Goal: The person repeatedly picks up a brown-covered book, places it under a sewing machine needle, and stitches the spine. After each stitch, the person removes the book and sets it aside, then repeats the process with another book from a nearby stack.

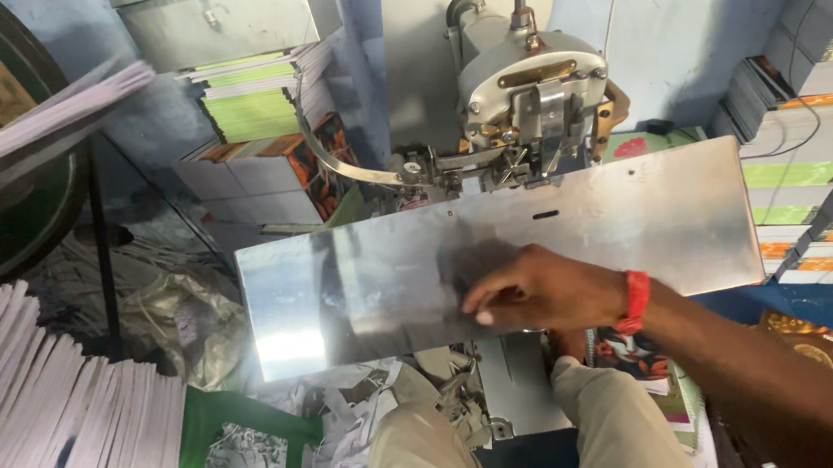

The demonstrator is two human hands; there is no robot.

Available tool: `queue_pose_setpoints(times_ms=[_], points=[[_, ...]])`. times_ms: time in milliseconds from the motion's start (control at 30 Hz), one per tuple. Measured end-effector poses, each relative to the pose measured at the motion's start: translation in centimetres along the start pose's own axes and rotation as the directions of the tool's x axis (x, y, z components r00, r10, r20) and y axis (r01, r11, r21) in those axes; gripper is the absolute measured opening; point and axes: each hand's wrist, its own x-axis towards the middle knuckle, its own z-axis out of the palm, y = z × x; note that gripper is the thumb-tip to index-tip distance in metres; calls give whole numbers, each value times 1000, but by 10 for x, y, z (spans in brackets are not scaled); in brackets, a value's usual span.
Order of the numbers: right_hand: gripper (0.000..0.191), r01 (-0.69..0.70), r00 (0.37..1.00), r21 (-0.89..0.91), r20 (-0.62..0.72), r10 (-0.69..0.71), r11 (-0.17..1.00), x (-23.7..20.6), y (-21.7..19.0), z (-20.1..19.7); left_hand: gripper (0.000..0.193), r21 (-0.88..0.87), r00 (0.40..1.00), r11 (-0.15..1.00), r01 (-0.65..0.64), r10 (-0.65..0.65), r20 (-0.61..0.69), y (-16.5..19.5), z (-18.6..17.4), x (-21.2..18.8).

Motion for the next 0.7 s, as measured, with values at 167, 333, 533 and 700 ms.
queue_pose_setpoints(times_ms=[167, 333, 533, 700], points=[[57, -243, 967, 487, 51, 250, 839, -14, -7, -7, 24, 31, 956, 968, -250, 252, -154, 65, -33, 27], [80, -104, 994, 917, 90, 54, 386, 3, -48, -6, 22, 13, 854, 885, -466, 454, -255, 137, -59, 33], [77, -36, 992, 964, 2, 126, 262, 32, -72, -7, 28, -109, 810, 804, -585, 573, -121, 201, -56, 33], [70, -113, 993, 953, 104, 48, 280, 9, -32, 10, 23, -184, 893, 875, -448, 432, -124, 182, -50, 19]])
